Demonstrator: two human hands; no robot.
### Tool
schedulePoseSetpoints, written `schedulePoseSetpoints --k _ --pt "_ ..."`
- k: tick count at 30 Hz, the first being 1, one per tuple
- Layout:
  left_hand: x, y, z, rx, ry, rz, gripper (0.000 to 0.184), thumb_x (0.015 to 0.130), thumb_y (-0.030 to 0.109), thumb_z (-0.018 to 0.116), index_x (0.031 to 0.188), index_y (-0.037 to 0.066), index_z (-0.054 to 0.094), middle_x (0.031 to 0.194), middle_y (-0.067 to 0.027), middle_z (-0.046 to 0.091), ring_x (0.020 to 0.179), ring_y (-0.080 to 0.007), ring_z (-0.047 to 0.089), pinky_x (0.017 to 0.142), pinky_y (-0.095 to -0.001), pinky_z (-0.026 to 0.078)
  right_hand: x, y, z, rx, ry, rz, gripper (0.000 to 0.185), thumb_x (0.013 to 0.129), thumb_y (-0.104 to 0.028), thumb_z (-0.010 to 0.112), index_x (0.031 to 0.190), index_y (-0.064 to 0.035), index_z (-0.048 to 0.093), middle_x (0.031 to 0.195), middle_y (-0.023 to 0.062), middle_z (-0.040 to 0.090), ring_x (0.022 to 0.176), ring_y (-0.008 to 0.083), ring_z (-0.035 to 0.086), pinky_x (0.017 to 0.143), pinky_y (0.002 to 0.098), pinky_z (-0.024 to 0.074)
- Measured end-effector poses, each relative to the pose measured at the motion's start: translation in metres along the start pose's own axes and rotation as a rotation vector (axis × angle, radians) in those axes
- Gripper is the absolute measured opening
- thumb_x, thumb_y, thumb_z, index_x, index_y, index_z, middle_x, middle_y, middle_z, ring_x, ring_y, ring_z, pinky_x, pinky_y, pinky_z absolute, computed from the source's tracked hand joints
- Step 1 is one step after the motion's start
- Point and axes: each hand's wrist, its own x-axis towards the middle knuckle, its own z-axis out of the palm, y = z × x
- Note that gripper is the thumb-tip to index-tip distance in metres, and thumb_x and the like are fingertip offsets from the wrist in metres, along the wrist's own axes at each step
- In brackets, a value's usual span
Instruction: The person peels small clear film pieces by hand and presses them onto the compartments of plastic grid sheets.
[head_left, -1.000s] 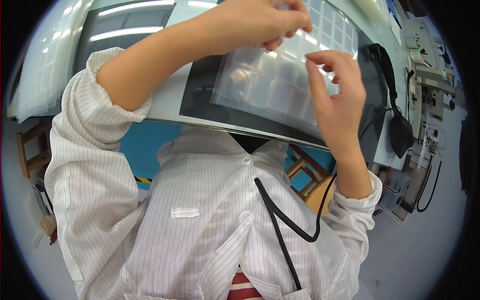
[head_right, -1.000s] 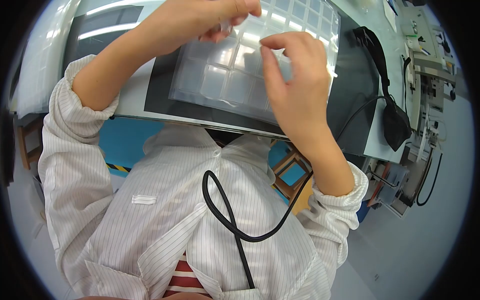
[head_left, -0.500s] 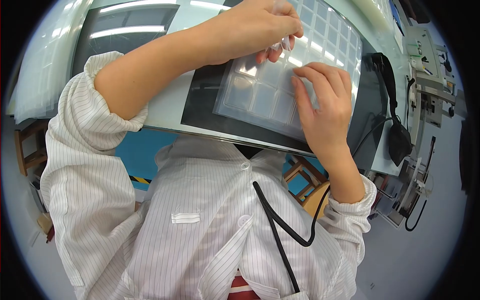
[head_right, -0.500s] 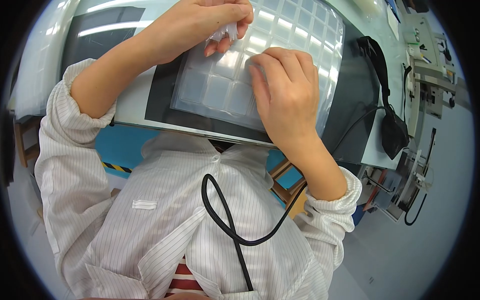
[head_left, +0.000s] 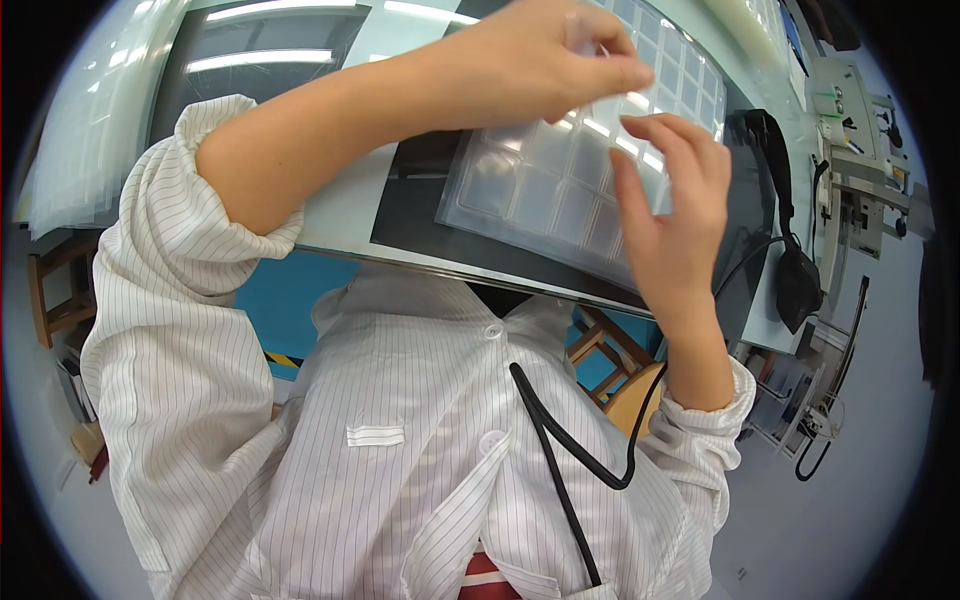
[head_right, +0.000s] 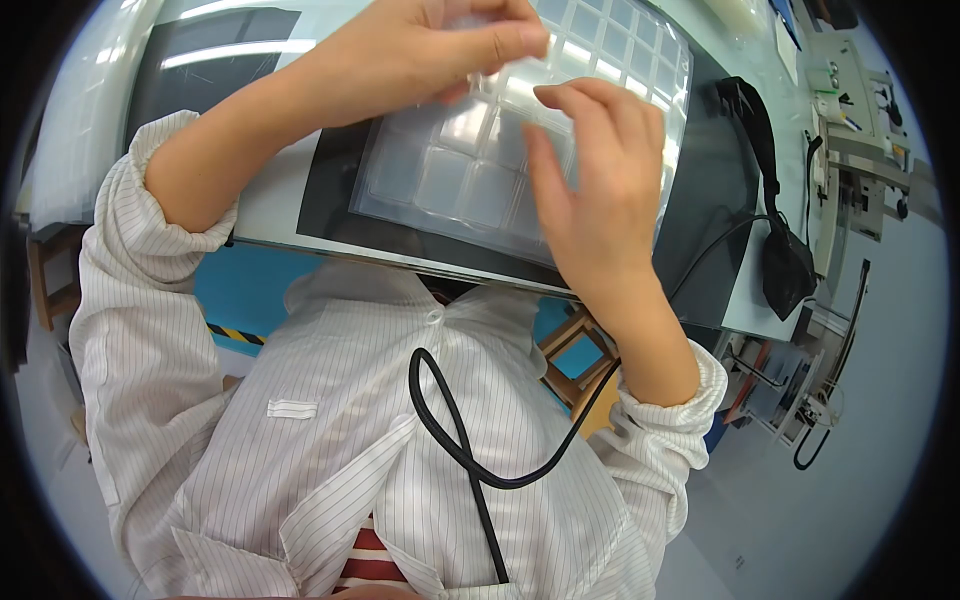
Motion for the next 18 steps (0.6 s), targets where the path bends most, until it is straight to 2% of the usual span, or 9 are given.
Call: schedulePoseSetpoints --k 6,8,10,11,13,14,15,17,18 --pt "0.005 -0.002 -0.002 0.028 0.044 -0.053 0.033 0.101 0.033 0.065 0.102 0.0 0.064 0.071 -0.0016 0.057 0.06 -0.0073 0.05 0.055 -0.0251 0.042 -0.013 0.003 0.012 -0.097 -0.033 -0.064 0.019 0.083 -0.004 0.077 0.102 -0.0026 0.072 0.105 0.0104 0.069 0.1 0.0281 0.061 0.09 0.0363 0.0473" --pt "0.004 -0.003 0.0 0.026 0.005 -0.026 0.034 0.101 0.034 0.066 0.102 0.0 0.064 0.07 -0.0017 0.058 0.061 -0.0075 0.05 0.055 -0.025 0.041 -0.012 0.006 0.01 0.045 0.031 -0.071 0.014 0.088 -0.003 0.075 0.101 -0.0015 0.071 0.103 0.0097 0.069 0.094 0.0222 0.06 0.085 0.0327 0.0463" --pt "-0.008 0.012 0.002 0.212 -0.119 0.204 0.032 0.1 0.032 0.067 0.103 0.0 0.064 0.073 -0.0034 0.06 0.062 -0.0079 0.051 0.057 -0.0249 0.041 -0.009 0.005 -0.002 0.162 0.059 -0.007 0.012 0.09 -0.002 0.073 0.102 -0.0011 0.07 0.104 0.0082 0.069 0.093 0.0186 0.059 0.083 0.0303 0.0452" --pt "-0.008 0.006 0.001 0.208 -0.118 0.202 0.032 0.1 0.032 0.067 0.103 0.0 0.064 0.073 -0.0034 0.06 0.062 -0.0079 0.051 0.057 -0.0249 0.041 -0.007 0.004 -0.006 0.278 0.088 0.059 0.009 0.093 -0.002 0.071 0.102 -0.0008 0.07 0.104 0.0066 0.069 0.091 0.015 0.057 0.08 0.0279 0.044" --pt "-0.008 0.0 0.003 0.195 -0.255 0.371 0.031 0.099 0.03 0.068 0.103 0.0 0.065 0.077 -0.0057 0.063 0.063 -0.0087 0.052 0.058 -0.0248 0.041 -0.006 0.002 -0.009 0.328 0.087 0.082 0.008 0.096 -0.001 0.068 0.104 -0.0008 0.069 0.105 0.0041 0.068 0.089 0.0113 0.055 0.076 0.0249 0.0419" --pt "-0.002 0.0 -0.001 0.091 -0.326 0.019 0.026 0.1 0.024 0.064 0.104 -0.001 0.065 0.079 -0.0059 0.063 0.061 -0.0092 0.053 0.055 -0.025 0.041 -0.006 0.0 -0.007 0.284 0.08 0.095 0.009 0.095 -0.001 0.068 0.104 -0.0009 0.069 0.105 0.0043 0.068 0.088 0.0114 0.055 0.075 0.0252 0.0421" --pt "-0.002 0.004 -0.001 0.09 -0.329 0.018 0.026 0.1 0.024 0.064 0.104 -0.001 0.065 0.079 -0.0059 0.063 0.061 -0.0092 0.053 0.055 -0.025 0.041 -0.006 -0.001 -0.006 0.241 0.075 0.105 0.01 0.095 -0.001 0.068 0.105 -0.0011 0.069 0.105 0.0045 0.068 0.087 0.0115 0.055 0.074 0.0254 0.0423" --pt "-0.006 0.009 0.001 0.022 -0.146 -0.138 0.021 0.1 0.018 0.057 0.105 -0.002 0.065 0.077 -0.004 0.061 0.058 -0.0094 0.053 0.052 -0.0253 0.041 -0.015 -0.006 -0.006 0.194 0.052 0.094 0.013 0.092 -0.001 0.071 0.105 -0.0008 0.069 0.105 0.0062 0.068 0.087 0.0139 0.056 0.073 0.0261 0.0426" --pt "-0.004 0.008 0.0 -0.002 -0.149 -0.091 0.02 0.098 0.012 0.053 0.106 -0.002 0.064 0.076 -0.0027 0.06 0.055 -0.0093 0.053 0.049 -0.0255 0.042 -0.021 -0.011 -0.007 0.143 0.012 0.085 0.016 0.09 0.0 0.072 0.105 -0.0008 0.069 0.105 0.0077 0.068 0.087 0.016 0.057 0.075 0.0272 0.0439"
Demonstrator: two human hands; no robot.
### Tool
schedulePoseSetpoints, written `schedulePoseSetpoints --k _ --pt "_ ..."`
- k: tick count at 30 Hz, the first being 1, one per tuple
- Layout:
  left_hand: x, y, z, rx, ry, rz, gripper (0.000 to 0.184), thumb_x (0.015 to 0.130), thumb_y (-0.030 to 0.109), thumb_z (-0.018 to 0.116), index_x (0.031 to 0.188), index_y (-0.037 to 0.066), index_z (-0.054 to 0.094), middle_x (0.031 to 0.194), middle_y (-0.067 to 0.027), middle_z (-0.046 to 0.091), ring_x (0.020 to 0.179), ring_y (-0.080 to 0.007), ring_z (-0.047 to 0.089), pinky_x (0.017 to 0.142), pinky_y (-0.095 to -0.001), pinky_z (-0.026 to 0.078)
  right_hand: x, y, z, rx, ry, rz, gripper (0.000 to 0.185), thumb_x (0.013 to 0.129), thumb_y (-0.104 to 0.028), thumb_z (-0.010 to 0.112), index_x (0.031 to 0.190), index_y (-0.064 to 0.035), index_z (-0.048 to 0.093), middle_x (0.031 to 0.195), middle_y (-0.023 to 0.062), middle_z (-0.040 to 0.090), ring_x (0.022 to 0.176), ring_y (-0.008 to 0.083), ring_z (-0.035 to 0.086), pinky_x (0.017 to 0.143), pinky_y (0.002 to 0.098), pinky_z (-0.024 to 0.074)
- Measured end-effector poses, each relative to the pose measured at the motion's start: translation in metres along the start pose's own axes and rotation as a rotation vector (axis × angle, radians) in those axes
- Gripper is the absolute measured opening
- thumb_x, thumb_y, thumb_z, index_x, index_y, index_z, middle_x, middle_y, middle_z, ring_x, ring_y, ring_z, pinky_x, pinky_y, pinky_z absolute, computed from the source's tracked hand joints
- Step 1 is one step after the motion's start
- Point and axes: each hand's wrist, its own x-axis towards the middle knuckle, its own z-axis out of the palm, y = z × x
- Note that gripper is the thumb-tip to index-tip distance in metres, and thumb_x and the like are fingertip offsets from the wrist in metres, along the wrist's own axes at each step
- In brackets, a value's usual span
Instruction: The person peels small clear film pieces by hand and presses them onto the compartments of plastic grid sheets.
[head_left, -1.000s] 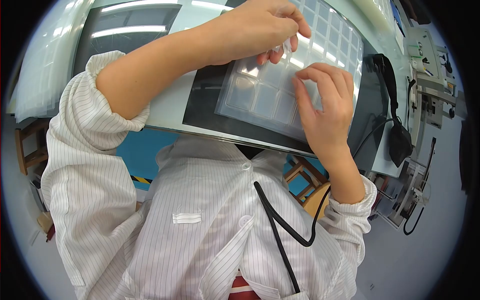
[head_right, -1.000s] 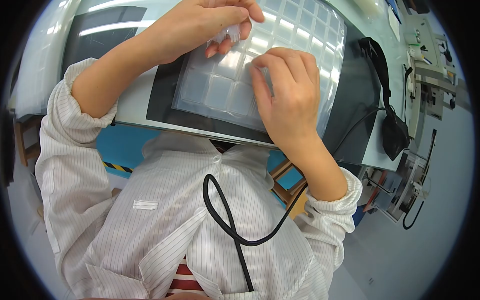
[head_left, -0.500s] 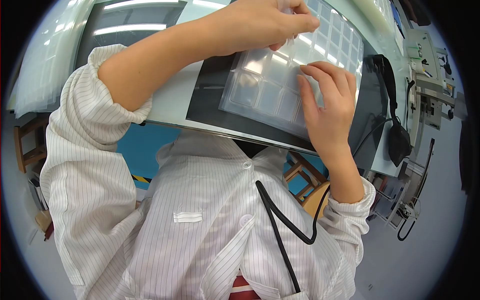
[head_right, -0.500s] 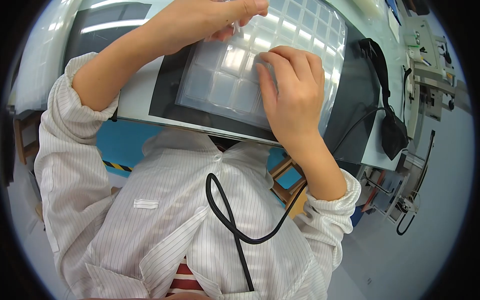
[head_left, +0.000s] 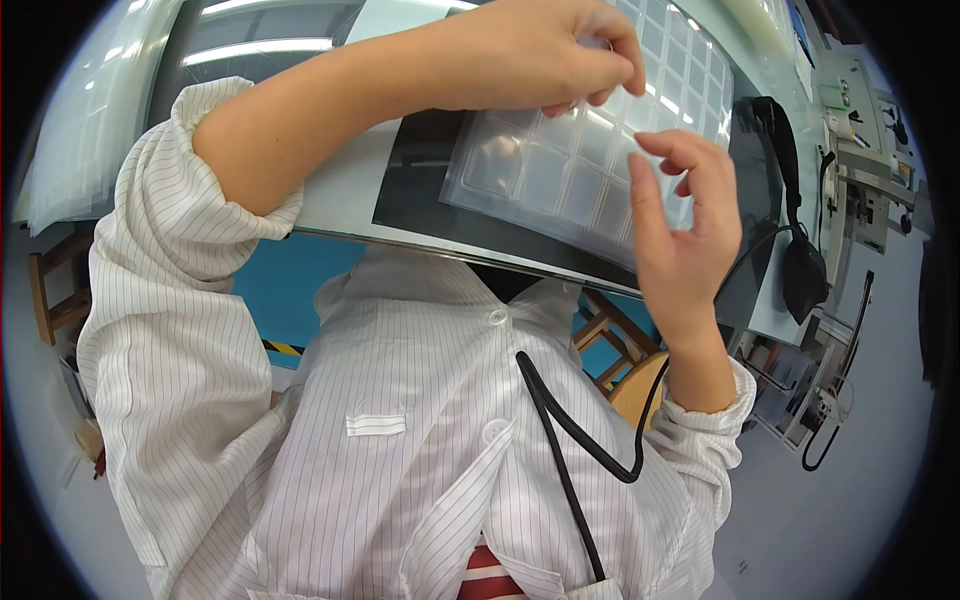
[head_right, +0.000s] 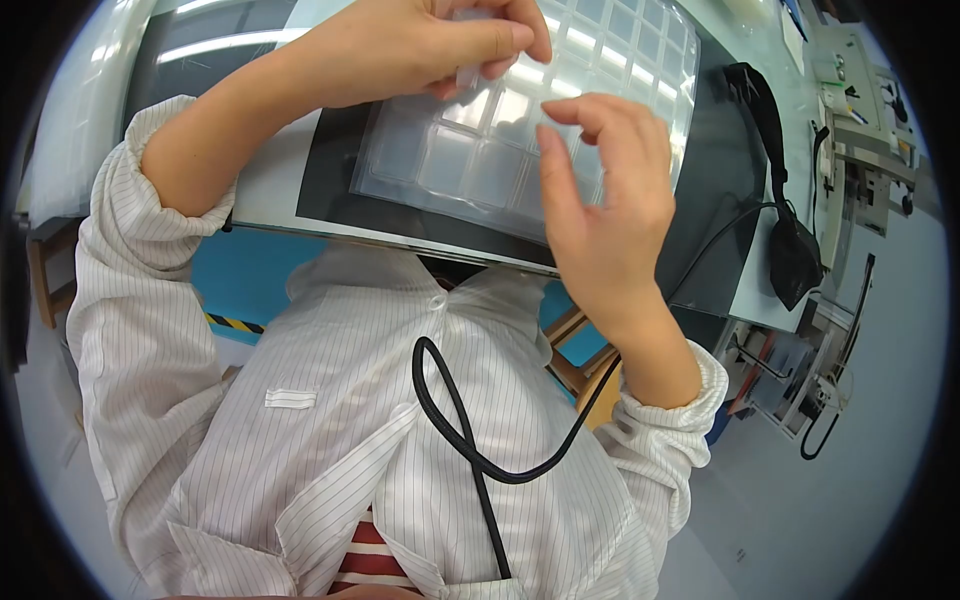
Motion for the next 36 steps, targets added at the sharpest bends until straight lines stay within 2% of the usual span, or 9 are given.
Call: schedulePoseSetpoints --k 5,10,19,25,28,31,33,34,36 --pt "0.0 0.001 0.004 -0.043 0.099 -0.037 0.026 0.095 0.007 0.05 0.115 -0.005 0.061 0.084 -0.0061 0.064 0.058 -0.0102 0.055 0.051 -0.0249 0.044 -0.017 -0.002 0.008 -0.093 -0.104 -0.103 0.022 0.08 0.001 0.076 0.1 -0.0019 0.068 0.101 0.0104 0.065 0.089 0.0293 0.059 0.078 0.038 0.0474" --pt "0.0 -0.002 0.003 -0.064 0.109 0.003 0.034 0.092 0.005 0.048 0.122 -0.007 0.059 0.091 -0.0084 0.065 0.06 -0.011 0.055 0.054 -0.0244 0.046 -0.017 -0.006 0.007 -0.105 -0.133 -0.094 0.019 0.083 0.005 0.075 0.101 0.0009 0.07 0.103 0.0118 0.065 0.092 0.0277 0.062 0.08 0.0351 0.05" --pt "0.004 -0.004 0.002 -0.027 0.098 -0.03 0.027 0.093 0.008 0.051 0.114 -0.004 0.063 0.083 -0.0048 0.061 0.059 -0.0108 0.054 0.053 -0.0246 0.044 -0.019 -0.004 0.006 -0.131 -0.103 -0.155 0.021 0.08 0.004 0.078 0.099 -0.0012 0.071 0.105 0.0105 0.067 0.096 0.0269 0.061 0.083 0.0355 0.0488" --pt "0.001 -0.004 0.002 0.01 0.125 0.023 0.026 0.098 0.019 0.06 0.109 -0.004 0.064 0.076 -0.0033 0.059 0.057 -0.0107 0.054 0.052 -0.0252 0.043 -0.013 -0.005 0.008 -0.098 -0.116 -0.083 0.02 0.08 0.002 0.078 0.098 -0.0015 0.069 0.104 0.0104 0.066 0.095 0.027 0.06 0.083 0.0357 0.0482" --pt "0.002 -0.007 0.0 0.018 0.113 0.099 0.033 0.1 0.029 0.064 0.104 -0.003 0.064 0.075 -0.003 0.058 0.056 -0.0105 0.053 0.052 -0.0248 0.043 -0.005 -0.007 0.002 -0.103 -0.161 -0.144 0.016 0.083 0.001 0.075 0.096 -0.0009 0.067 0.101 0.0087 0.064 0.092 0.0233 0.058 0.081 0.0324 0.0462" --pt "-0.001 -0.003 -0.002 0.003 0.036 0.017 0.038 0.101 0.038 0.065 0.098 -0.001 0.064 0.073 -0.0025 0.057 0.057 -0.0103 0.052 0.051 -0.025 0.043 0.008 -0.009 -0.01 0.101 -0.112 0.009 0.01 0.089 0.001 0.071 0.096 -0.0002 0.064 0.099 0.0059 0.063 0.09 0.0168 0.056 0.078 0.0283 0.0429" --pt "-0.002 0.0 -0.001 -0.113 -0.162 -0.043 0.043 0.103 0.044 0.062 0.095 0.002 0.063 0.071 -0.0014 0.054 0.056 -0.01 0.051 0.05 -0.0252 0.042 0.019 -0.006 -0.012 0.117 -0.009 0.051 0.008 0.093 -0.001 0.069 0.1 -0.0002 0.065 0.099 0.0034 0.062 0.087 0.0113 0.053 0.075 0.0249 0.0401" --pt "-0.001 -0.002 -0.001 -0.108 -0.166 -0.042 0.043 0.103 0.044 0.062 0.095 0.002 0.063 0.071 -0.0014 0.054 0.056 -0.01 0.051 0.05 -0.0252 0.042 0.023 -0.002 -0.008 0.109 0.017 0.01 0.007 0.095 -0.002 0.069 0.101 -0.0008 0.067 0.101 0.0024 0.063 0.084 0.0096 0.051 0.073 0.024 0.0399" --pt "-0.001 -0.007 0.001 -0.165 -0.183 0.11 0.041 0.105 0.041 0.057 0.093 0.002 0.062 0.07 -0.0006 0.052 0.055 -0.0098 0.05 0.049 -0.0253 0.041 0.032 0.003 -0.001 0.088 0.041 -0.007 0.007 0.095 -0.002 0.069 0.102 -0.0008 0.068 0.102 0.0023 0.064 0.083 0.0095 0.051 0.072 0.0242 0.04"
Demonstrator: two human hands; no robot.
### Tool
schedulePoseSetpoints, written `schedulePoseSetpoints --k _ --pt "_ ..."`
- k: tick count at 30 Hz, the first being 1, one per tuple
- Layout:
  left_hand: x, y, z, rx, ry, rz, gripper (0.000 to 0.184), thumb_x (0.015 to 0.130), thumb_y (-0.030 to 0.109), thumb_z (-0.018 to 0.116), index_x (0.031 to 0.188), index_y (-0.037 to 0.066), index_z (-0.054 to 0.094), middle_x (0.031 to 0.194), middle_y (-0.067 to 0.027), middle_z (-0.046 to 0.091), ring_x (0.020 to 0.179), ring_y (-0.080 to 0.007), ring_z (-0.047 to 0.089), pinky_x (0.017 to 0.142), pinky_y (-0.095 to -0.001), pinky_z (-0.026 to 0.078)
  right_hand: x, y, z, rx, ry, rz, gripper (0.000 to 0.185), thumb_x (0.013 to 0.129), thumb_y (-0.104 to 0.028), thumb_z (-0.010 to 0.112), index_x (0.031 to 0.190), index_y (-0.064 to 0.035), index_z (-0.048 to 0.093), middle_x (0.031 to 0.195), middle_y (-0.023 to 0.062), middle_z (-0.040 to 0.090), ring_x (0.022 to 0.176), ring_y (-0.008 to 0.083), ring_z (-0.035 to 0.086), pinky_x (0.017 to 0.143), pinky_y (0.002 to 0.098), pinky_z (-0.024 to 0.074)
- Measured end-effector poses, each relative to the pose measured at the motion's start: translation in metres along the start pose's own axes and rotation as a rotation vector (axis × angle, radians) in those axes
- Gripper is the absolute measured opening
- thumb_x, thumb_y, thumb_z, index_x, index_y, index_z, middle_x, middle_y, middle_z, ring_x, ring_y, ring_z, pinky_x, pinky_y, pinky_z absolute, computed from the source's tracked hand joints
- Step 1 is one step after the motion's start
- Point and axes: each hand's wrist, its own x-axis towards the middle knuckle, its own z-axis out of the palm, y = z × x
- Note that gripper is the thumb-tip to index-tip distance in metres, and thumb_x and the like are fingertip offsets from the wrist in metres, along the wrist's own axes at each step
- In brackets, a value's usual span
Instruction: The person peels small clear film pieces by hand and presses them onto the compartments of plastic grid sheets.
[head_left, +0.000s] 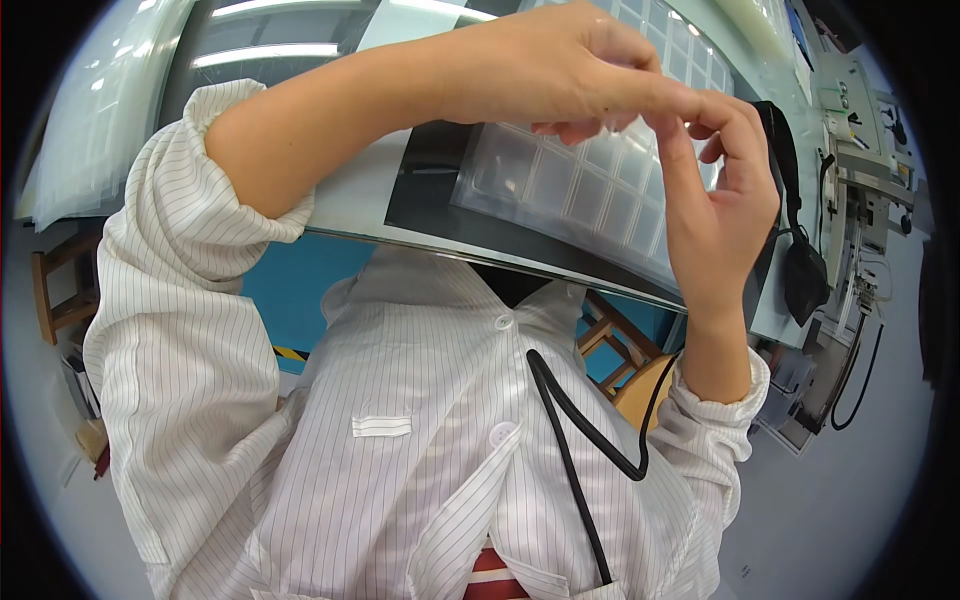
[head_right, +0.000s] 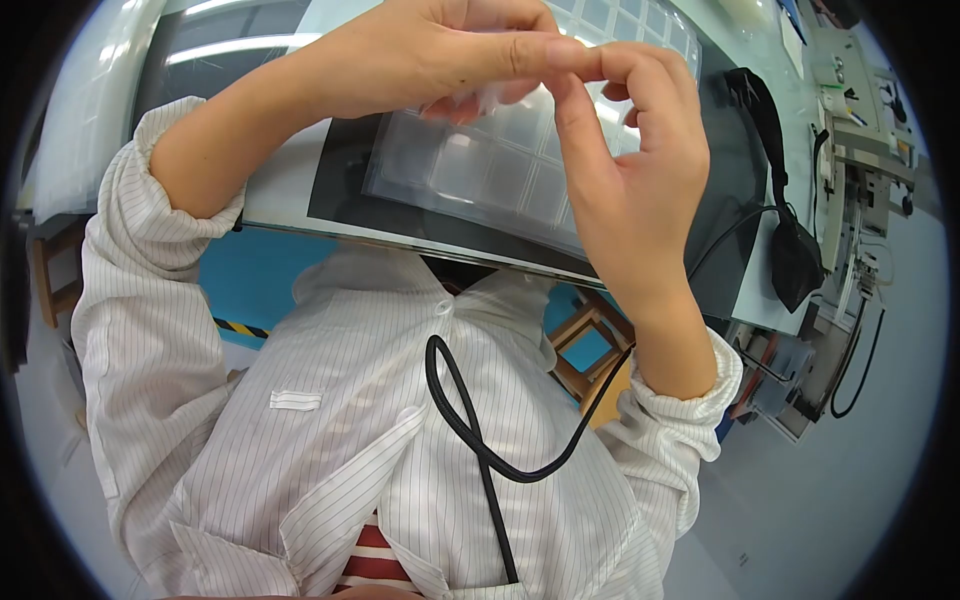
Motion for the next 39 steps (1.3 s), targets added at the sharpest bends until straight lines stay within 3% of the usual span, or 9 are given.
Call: schedulePoseSetpoints --k 1,3,7,11,20,39 --pt "0.001 -0.001 -0.001 0.004 0.002 0.004 0.041 0.105 0.041 0.057 0.093 0.002 0.062 0.07 -0.0006 0.052 0.055 -0.0098 0.05 0.049 -0.0253 0.041 0.003 0.0 0.003 -0.018 0.018 -0.021 0.007 0.095 -0.002 0.069 0.102 -0.0008 0.069 0.102 0.0022 0.065 0.082 0.0094 0.051 0.072 0.0243 0.0402" --pt "-0.004 0.003 -0.003 0.082 0.293 0.015 0.039 0.107 0.038 0.053 0.093 0.003 0.062 0.07 -0.0005 0.052 0.055 -0.0098 0.051 0.048 -0.0254 0.042 0.006 -0.008 0.011 -0.009 0.052 -0.002 0.008 0.093 -0.002 0.069 0.101 -0.0008 0.069 0.102 0.0032 0.065 0.082 0.0111 0.053 0.071 0.0251 0.0407" --pt "-0.003 0.017 -0.007 0.105 0.505 -0.095 0.033 0.106 0.031 0.053 0.086 0.005 0.057 0.068 -0.0018 0.055 0.053 -0.0103 0.053 0.049 -0.0253 0.044 -0.009 -0.001 0.026 -0.078 -0.141 -0.023 0.015 0.087 -0.001 0.072 0.103 -0.0014 0.07 0.102 0.0074 0.066 0.087 0.0202 0.059 0.079 0.0309 0.0473" --pt "-0.01 0.008 -0.017 0.227 0.46 -0.049 0.022 0.099 0.022 0.063 0.091 0.003 0.055 0.068 -0.0037 0.056 0.053 -0.0108 0.053 0.05 -0.026 0.044 -0.012 -0.008 0.036 -0.26 -0.134 -0.139 0.017 0.085 -0.001 0.074 0.102 -0.0011 0.071 0.105 0.01 0.067 0.094 0.0265 0.061 0.084 0.0352 0.0489" --pt "-0.011 0.01 -0.015 0.208 0.479 -0.116 0.023 0.095 0.014 0.062 0.109 -0.002 0.055 0.071 -0.006 0.059 0.056 -0.0119 0.054 0.052 -0.0276 0.046 -0.012 -0.002 0.038 -0.265 -0.094 -0.184 0.018 0.083 0.001 0.075 0.1 -0.002 0.072 0.104 0.0092 0.068 0.096 0.0275 0.061 0.086 0.0365 0.0491" --pt "-0.009 0.001 -0.018 0.261 0.474 -0.081 0.024 0.09 0.015 0.062 0.106 -0.002 0.058 0.071 -0.007 0.06 0.058 -0.0135 0.057 0.053 -0.0289 0.048 0.003 0.001 0.036 -0.172 -0.228 -0.186 0.02 0.083 0.001 0.073 0.101 -0.0064 0.074 0.106 0.0084 0.068 0.101 0.027 0.061 0.088 0.0357 0.0485"
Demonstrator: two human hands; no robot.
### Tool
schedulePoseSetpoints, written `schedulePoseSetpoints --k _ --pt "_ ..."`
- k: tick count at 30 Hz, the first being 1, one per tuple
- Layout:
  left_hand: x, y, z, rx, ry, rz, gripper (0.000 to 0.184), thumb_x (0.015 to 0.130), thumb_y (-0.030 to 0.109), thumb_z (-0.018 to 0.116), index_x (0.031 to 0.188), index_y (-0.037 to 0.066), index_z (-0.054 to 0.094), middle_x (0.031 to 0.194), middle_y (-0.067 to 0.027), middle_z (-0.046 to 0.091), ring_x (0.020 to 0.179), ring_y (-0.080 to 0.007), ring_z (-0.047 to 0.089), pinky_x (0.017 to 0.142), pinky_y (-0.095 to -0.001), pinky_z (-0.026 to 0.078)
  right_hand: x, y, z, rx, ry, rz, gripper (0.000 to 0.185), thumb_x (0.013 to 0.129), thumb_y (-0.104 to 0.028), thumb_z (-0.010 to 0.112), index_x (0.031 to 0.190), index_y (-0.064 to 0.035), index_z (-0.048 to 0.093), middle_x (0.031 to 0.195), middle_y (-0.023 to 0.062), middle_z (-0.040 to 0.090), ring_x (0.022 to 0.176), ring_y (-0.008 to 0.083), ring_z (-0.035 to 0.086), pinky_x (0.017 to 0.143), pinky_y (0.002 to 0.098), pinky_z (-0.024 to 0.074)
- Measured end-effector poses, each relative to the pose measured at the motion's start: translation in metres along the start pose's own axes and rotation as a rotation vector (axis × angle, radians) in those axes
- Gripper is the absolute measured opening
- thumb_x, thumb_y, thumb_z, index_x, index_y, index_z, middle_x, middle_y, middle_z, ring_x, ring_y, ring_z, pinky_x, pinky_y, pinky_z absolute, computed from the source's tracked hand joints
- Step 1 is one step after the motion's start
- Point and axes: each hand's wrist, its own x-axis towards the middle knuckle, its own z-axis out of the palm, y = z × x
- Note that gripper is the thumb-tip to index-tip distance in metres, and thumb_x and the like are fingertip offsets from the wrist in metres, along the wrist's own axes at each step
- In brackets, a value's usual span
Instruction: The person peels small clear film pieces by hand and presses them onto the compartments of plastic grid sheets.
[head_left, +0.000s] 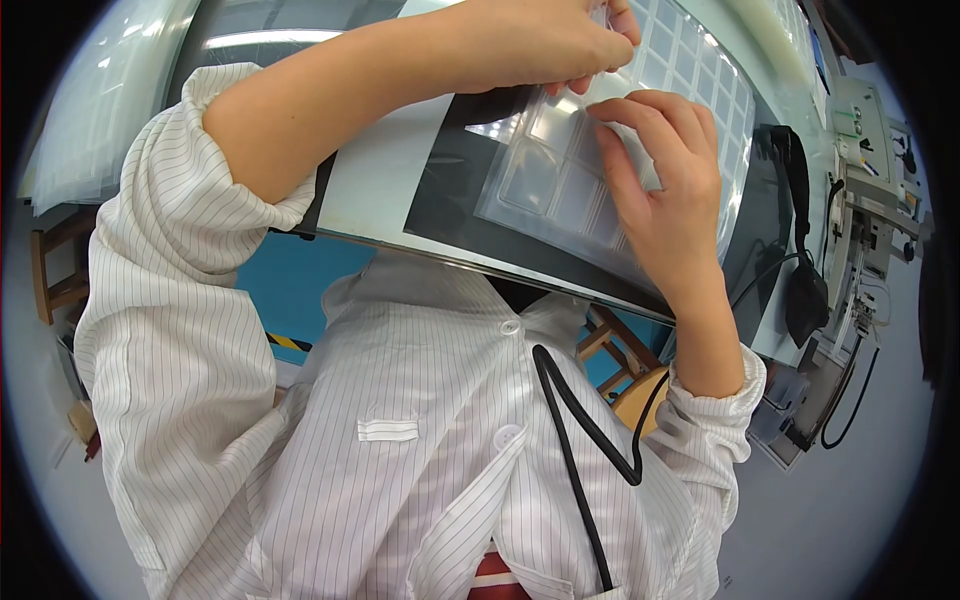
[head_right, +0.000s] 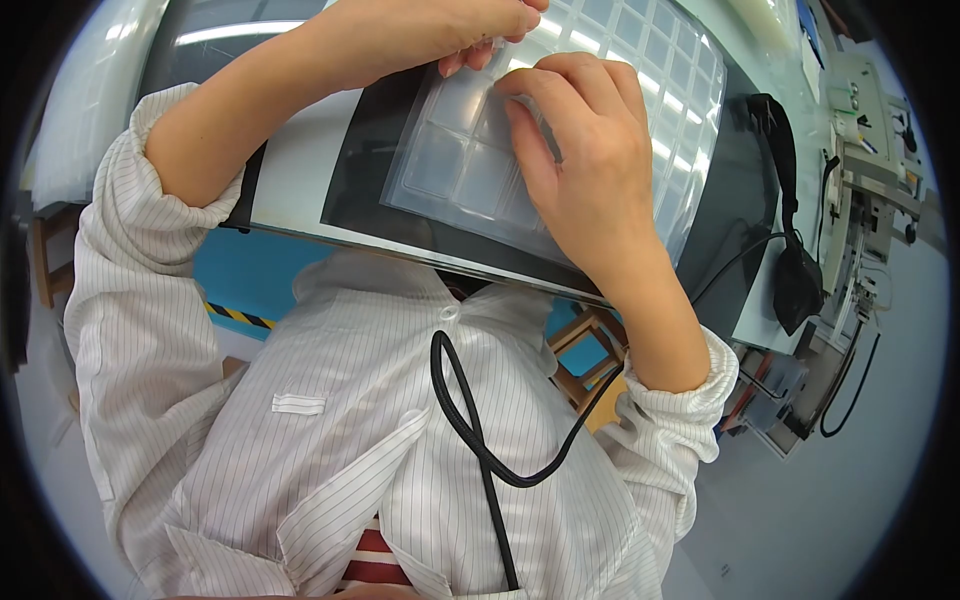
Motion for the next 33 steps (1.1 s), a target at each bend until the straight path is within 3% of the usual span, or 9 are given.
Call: schedulePoseSetpoints --k 10,16,19,21,23,25,28,32,33 --pt "-0.003 0.003 -0.001 0.038 0.007 -0.032 0.026 0.089 0.015 0.062 0.108 -0.003 0.059 0.07 -0.0067 0.06 0.059 -0.0136 0.058 0.053 -0.0291 0.049 -0.001 0.0 0.004 0.007 0.095 -0.02 0.018 0.08 0.001 0.076 0.097 -0.004 0.074 0.102 0.0078 0.071 0.097 0.0269 0.063 0.085 0.0358 0.05" --pt "-0.003 0.003 0.001 0.034 0.001 -0.011 0.025 0.089 0.016 0.061 0.107 -0.002 0.06 0.07 -0.0054 0.059 0.059 -0.0131 0.057 0.053 -0.0281 0.048 -0.003 0.009 0.007 -0.111 0.1 -0.179 0.02 0.08 0.001 0.077 0.099 -0.0021 0.072 0.103 0.0091 0.07 0.092 0.0274 0.062 0.082 0.0365 0.0497" --pt "0.0 -0.001 0.002 -0.022 -0.046 0.022 0.025 0.092 0.021 0.064 0.104 -0.001 0.06 0.069 -0.0039 0.057 0.059 -0.0119 0.055 0.053 -0.0266 0.046 -0.005 0.003 -0.002 -0.12 0.071 -0.169 0.018 0.085 0.001 0.075 0.103 0.0003 0.069 0.101 0.0082 0.069 0.091 0.0217 0.062 0.08 0.0336 0.0493" --pt "-0.001 0.0 0.001 -0.077 -0.083 0.043 0.027 0.094 0.025 0.067 0.102 0.0 0.061 0.069 -0.003 0.056 0.059 -0.011 0.054 0.052 -0.0258 0.045 -0.009 0.003 -0.011 0.284 0.159 0.095 0.012 0.088 -0.004 0.075 0.096 -0.0021 0.066 0.09 0.0043 0.064 0.078 0.0159 0.057 0.068 0.029 0.0445" --pt "-0.007 0.01 0.001 -0.053 -0.268 0.099 0.037 0.097 0.039 0.07 0.098 0.003 0.062 0.068 -0.0013 0.054 0.058 -0.0092 0.05 0.051 -0.025 0.042 -0.008 0.002 -0.013 0.35 0.228 0.156 0.01 0.091 -0.004 0.073 0.097 -0.0023 0.066 0.088 0.0032 0.064 0.076 0.0133 0.055 0.067 0.0274 0.0427" --pt "-0.008 0.008 0.002 -0.069 -0.386 0.053 0.041 0.097 0.043 0.07 0.097 0.003 0.062 0.068 -0.0008 0.053 0.057 -0.0087 0.05 0.051 -0.0247 0.041 -0.009 0.007 -0.014 0.414 0.298 0.207 0.006 0.095 -0.005 0.07 0.099 -0.0021 0.067 0.086 0.0011 0.064 0.074 0.0095 0.054 0.065 0.026 0.041" --pt "-0.013 0.007 0.0 -0.147 -0.519 0.034 0.041 0.1 0.045 0.065 0.093 0.004 0.061 0.069 -0.0005 0.053 0.057 -0.0084 0.05 0.051 -0.0241 0.041 -0.007 0.001 -0.012 0.355 0.309 0.192 0.005 0.095 -0.005 0.07 0.098 -0.0021 0.068 0.085 0.0019 0.064 0.075 0.01 0.055 0.066 0.0255 0.0406" --pt "-0.019 0.013 -0.009 -0.189 -0.381 0.017 0.035 0.103 0.036 0.062 0.09 0.004 0.058 0.072 -0.0011 0.055 0.056 -0.0092 0.05 0.05 -0.024 0.041 -0.013 -0.034 -0.017 0.183 0.263 0.253 0.008 0.089 -0.002 0.073 0.096 -0.0023 0.069 0.087 0.0049 0.065 0.079 0.0159 0.059 0.068 0.0291 0.0439" --pt "-0.017 0.014 -0.008 -0.245 -0.313 0.031 0.032 0.104 0.032 0.06 0.09 0.004 0.057 0.073 -0.0015 0.056 0.056 -0.0094 0.05 0.049 -0.024 0.041 -0.017 -0.036 -0.016 0.139 0.185 0.152 0.011 0.085 -0.001 0.074 0.096 -0.0022 0.069 0.088 0.0067 0.065 0.081 0.0203 0.06 0.07 0.0321 0.0456"
